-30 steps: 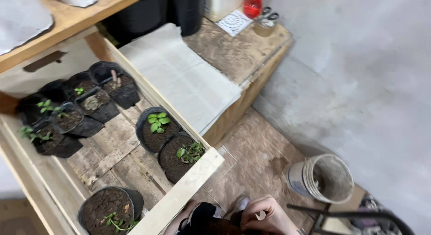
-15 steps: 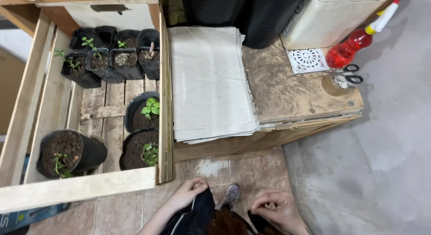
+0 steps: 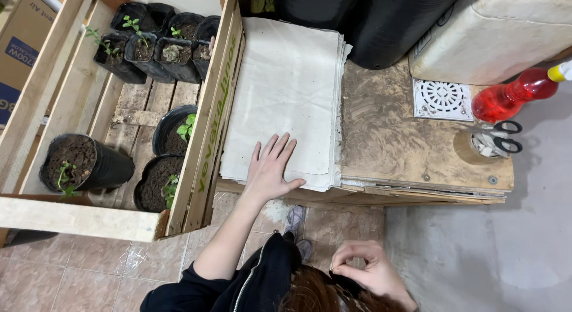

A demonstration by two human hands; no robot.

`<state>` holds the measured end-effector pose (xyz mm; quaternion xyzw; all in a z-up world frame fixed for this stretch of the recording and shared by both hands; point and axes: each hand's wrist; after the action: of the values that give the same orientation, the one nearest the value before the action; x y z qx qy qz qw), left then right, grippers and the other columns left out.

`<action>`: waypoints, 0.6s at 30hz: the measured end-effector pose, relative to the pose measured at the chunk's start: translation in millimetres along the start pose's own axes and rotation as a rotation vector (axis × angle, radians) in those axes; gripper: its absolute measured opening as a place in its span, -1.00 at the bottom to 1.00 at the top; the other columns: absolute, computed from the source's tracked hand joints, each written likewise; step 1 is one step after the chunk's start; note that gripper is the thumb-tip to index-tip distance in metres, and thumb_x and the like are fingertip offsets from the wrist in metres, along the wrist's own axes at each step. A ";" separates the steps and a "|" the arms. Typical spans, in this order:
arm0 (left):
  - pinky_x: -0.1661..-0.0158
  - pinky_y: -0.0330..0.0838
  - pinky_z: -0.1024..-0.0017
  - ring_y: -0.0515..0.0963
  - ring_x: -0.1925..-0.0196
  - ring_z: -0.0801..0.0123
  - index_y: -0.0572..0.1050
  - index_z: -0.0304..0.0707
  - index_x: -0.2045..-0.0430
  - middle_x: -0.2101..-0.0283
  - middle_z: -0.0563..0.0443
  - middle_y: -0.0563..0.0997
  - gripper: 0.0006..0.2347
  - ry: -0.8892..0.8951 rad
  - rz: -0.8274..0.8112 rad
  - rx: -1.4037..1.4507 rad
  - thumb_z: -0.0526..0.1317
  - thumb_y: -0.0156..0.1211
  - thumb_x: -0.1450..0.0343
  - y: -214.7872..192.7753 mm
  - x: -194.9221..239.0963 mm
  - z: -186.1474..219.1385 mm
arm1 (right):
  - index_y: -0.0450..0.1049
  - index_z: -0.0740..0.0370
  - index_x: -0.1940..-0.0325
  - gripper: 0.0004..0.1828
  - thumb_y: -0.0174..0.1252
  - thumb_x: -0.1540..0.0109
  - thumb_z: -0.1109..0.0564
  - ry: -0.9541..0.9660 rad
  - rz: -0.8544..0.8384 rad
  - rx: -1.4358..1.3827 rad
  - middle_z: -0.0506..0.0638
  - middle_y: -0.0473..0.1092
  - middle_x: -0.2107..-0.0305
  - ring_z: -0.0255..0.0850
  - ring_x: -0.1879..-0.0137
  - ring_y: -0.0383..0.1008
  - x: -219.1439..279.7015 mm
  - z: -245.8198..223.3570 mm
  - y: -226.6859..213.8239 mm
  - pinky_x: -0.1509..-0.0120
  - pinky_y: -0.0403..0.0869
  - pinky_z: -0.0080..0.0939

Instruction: The person wraps a small potted plant in paper by hand, folding the paper around the pot to create a protective sleeve.

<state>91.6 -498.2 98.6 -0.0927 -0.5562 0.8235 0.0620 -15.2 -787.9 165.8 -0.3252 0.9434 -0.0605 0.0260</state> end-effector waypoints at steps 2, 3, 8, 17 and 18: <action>-0.39 -0.15 -0.24 0.05 -0.54 0.01 0.15 -0.05 -0.42 -0.52 -0.08 0.13 -0.19 0.010 0.008 -0.023 0.40 0.00 -0.33 4.8 0.0 -4.7 | 0.68 0.11 0.40 -0.90 0.42 -0.09 0.28 -0.070 0.006 0.031 -0.09 0.65 0.47 -0.31 0.33 0.66 -6.9 4.3 -8.7 0.16 0.66 -0.32; -0.37 0.00 -0.14 0.16 -0.50 0.04 0.19 -0.08 -0.40 -0.47 -0.08 0.23 -0.30 0.010 0.049 -0.030 0.20 0.07 -0.35 5.1 0.7 -5.8 | 0.68 0.12 0.40 -0.87 0.42 -0.07 0.32 -0.065 0.041 0.030 -0.08 0.65 0.48 -0.30 0.34 0.66 -9.5 6.2 -13.0 0.16 0.66 -0.32; -0.22 0.39 0.07 0.43 -0.35 0.04 0.40 -0.17 -0.24 -0.31 -0.10 0.48 -0.42 -0.030 0.240 -0.016 -0.48 0.14 -0.25 9.1 0.9 -19.3 | 0.69 0.10 0.37 -0.85 0.42 -0.06 0.31 -0.134 0.089 0.064 -0.09 0.66 0.47 -0.30 0.35 0.67 -35.6 17.6 -35.6 0.19 0.67 -0.32; -0.16 0.48 0.27 0.66 -0.12 0.26 0.53 -0.11 -0.06 -0.08 0.06 0.68 -0.74 0.321 0.595 -0.067 -0.35 0.18 -0.48 -57.4 14.6 24.4 | 0.57 0.34 -0.02 -0.70 0.18 -0.22 0.44 0.295 0.624 0.066 0.17 0.61 0.10 -0.05 -0.03 0.65 -65.1 33.4 -134.7 -0.26 0.61 -0.20; -0.14 0.52 0.30 0.67 -0.11 0.29 0.53 -0.11 -0.03 -0.05 0.08 0.69 -0.76 0.385 0.568 0.067 -0.37 0.16 -0.48 -66.2 20.7 30.8 | 0.40 0.31 -0.22 -0.49 0.14 -0.19 0.49 0.268 0.693 0.009 0.20 0.52 0.02 0.00 -0.07 0.58 -69.7 27.5 -146.6 -0.19 0.57 -0.13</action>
<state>64.6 -497.1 169.5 -0.3953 -0.4590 0.7932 -0.0629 131.7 -862.1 158.4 0.0246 0.9923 -0.0940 -0.0774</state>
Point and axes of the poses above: each hand's wrist, its own x-axis away from the middle knuckle, its own y-axis out of the palm, z = x × y
